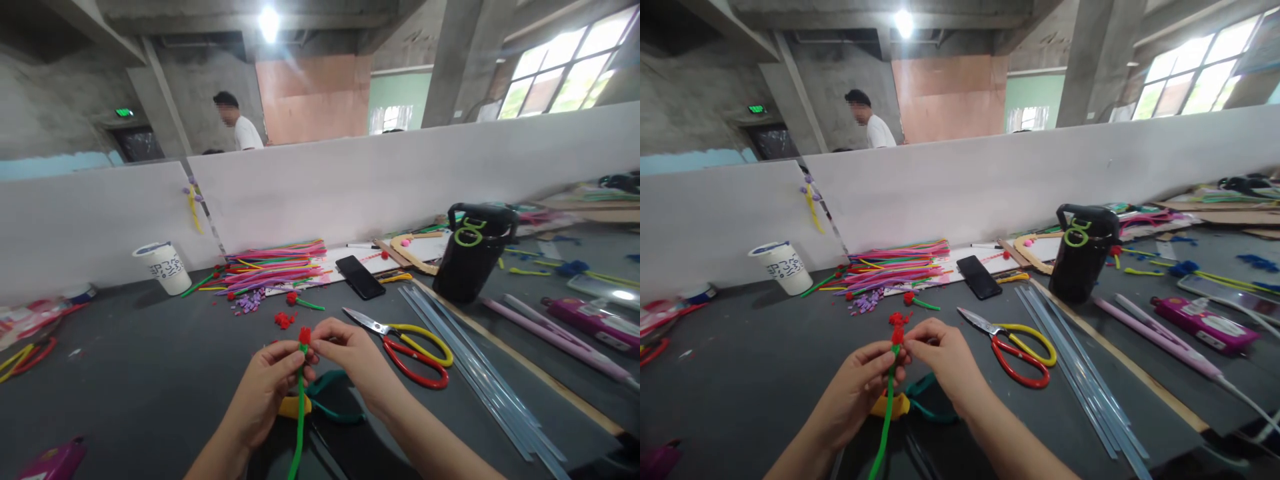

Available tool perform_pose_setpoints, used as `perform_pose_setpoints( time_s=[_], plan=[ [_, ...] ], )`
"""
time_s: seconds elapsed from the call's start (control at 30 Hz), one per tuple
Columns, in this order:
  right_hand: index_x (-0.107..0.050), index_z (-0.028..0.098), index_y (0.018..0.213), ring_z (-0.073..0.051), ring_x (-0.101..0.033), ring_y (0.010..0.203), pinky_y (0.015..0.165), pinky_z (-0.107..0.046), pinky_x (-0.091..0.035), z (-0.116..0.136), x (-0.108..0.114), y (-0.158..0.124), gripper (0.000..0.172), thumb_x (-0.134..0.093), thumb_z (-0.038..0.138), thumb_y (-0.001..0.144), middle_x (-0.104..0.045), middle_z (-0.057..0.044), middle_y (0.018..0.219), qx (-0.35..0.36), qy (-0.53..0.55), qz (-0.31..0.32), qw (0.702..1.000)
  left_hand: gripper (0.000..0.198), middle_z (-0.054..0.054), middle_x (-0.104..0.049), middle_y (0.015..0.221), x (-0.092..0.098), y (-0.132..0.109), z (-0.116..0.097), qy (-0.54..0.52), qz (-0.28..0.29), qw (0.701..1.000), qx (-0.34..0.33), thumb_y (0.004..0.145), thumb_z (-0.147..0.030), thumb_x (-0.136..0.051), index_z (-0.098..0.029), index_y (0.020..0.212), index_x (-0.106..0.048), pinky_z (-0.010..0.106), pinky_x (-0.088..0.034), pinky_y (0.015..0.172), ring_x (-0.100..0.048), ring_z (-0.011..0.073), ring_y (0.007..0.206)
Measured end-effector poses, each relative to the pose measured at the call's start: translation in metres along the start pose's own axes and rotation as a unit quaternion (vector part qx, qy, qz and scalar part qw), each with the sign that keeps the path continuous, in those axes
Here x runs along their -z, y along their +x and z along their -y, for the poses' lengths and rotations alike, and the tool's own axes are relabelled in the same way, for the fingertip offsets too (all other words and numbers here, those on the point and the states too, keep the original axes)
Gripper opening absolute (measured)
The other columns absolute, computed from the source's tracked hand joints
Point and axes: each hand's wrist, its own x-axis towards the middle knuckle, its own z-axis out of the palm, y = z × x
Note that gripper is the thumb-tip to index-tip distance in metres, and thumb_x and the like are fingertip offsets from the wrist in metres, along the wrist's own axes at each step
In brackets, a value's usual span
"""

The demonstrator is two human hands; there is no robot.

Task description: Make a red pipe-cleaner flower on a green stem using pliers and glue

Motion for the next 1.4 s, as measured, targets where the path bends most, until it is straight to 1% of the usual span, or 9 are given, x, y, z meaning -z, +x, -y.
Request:
perform_pose_setpoints(
  time_s=[0.17,0.3,0.43,0.6,0.73,0.9,1.07,1.3,1.4],
  plan=[
    [-0.064,0.017,0.095,-0.017,-0.059,0.075,0.070,-0.029,-0.045,-0.004,-0.003,0.003,0.025,-0.047,0.028,0.081,-0.065,-0.005,0.086,0.010,-0.180,0.008,0.984,0.016,0.004,-0.070,0.066,0.005,-0.001,-0.013,0.012,-0.023,0.999,-0.027,0.065,-0.028,-0.078,-0.014,0.071,-0.075,0.017,-0.046,0.049,-0.058,0.0081,0.052],
    [-0.070,0.016,0.087,-0.022,-0.059,0.082,0.071,-0.030,-0.040,-0.007,-0.009,-0.007,0.020,-0.064,0.022,0.068,-0.066,-0.008,0.085,0.029,-0.355,0.080,0.931,0.013,0.003,-0.070,0.067,0.018,-0.002,-0.038,0.033,-0.055,0.995,-0.074,0.064,-0.025,-0.078,-0.013,0.068,-0.074,0.014,-0.044,0.046,-0.057,0.0062,0.050],
    [-0.070,0.015,0.080,-0.022,-0.061,0.076,0.064,-0.029,-0.038,-0.008,-0.012,-0.010,0.016,-0.056,0.022,0.077,-0.066,-0.009,0.078,0.021,-0.469,0.107,0.876,0.013,0.003,-0.071,0.068,0.032,0.002,-0.056,0.050,-0.074,0.990,-0.107,0.062,-0.022,-0.078,-0.013,0.068,-0.073,0.016,-0.042,0.043,-0.057,0.0077,0.048],
    [-0.067,0.018,0.091,-0.022,-0.060,0.083,0.069,-0.029,-0.040,-0.002,-0.014,-0.014,0.022,-0.057,0.034,0.080,-0.066,-0.007,0.086,0.067,-0.535,0.152,0.829,0.012,0.003,-0.071,0.067,0.048,0.012,-0.046,0.049,-0.101,0.986,-0.119,0.062,-0.021,-0.078,-0.012,0.068,-0.072,0.015,-0.038,0.039,-0.055,0.0064,0.045],
    [-0.062,0.015,0.101,-0.029,-0.054,0.096,0.081,-0.039,-0.040,-0.004,-0.040,-0.023,0.036,-0.063,0.040,0.075,-0.062,-0.012,0.102,0.114,-0.576,0.173,0.791,0.013,0.004,-0.072,0.070,0.056,0.013,-0.035,0.046,-0.113,0.984,-0.127,0.061,-0.021,-0.078,-0.012,0.069,-0.072,0.015,-0.038,0.038,-0.056,0.0069,0.045],
    [-0.062,0.008,0.100,-0.029,-0.054,0.086,0.074,-0.041,-0.041,-0.019,-0.081,-0.022,0.027,-0.054,0.011,0.074,-0.062,-0.018,0.094,0.126,-0.614,0.191,0.755,0.017,0.006,-0.072,0.071,0.058,0.012,-0.033,0.045,-0.120,0.981,-0.145,0.059,-0.022,-0.079,-0.011,0.071,-0.072,0.017,-0.039,0.036,-0.058,0.0094,0.045],
    [-0.062,0.009,0.096,-0.028,-0.054,0.086,0.070,-0.038,-0.041,-0.023,-0.081,-0.017,0.028,-0.052,0.003,0.070,-0.061,-0.017,0.093,0.115,-0.589,0.161,0.783,0.020,0.005,-0.072,0.070,0.063,0.013,-0.039,0.035,-0.146,0.973,-0.176,0.056,-0.023,-0.081,-0.010,0.069,-0.071,0.017,-0.041,0.037,-0.057,0.0092,0.047],
    [-0.059,0.013,0.093,-0.020,-0.056,0.089,0.078,-0.037,-0.045,-0.015,-0.017,0.009,0.013,-0.057,0.021,0.083,-0.059,-0.008,0.098,0.056,-0.444,0.037,0.894,0.022,0.003,-0.072,0.068,0.071,0.016,-0.038,0.019,-0.180,0.967,-0.178,0.053,-0.024,-0.082,-0.011,0.068,-0.071,0.017,-0.042,0.039,-0.057,0.0083,0.047],
    [-0.059,0.015,0.105,-0.019,-0.059,0.091,0.079,-0.039,-0.050,-0.021,0.008,0.029,0.023,-0.056,0.033,0.090,-0.060,-0.005,0.106,0.025,-0.347,0.034,0.937,0.021,0.004,-0.073,0.070,0.070,0.020,-0.027,0.021,-0.174,0.973,-0.148,0.055,-0.023,-0.082,-0.010,0.069,-0.072,0.018,-0.042,0.040,-0.058,0.0088,0.047]
  ],
)
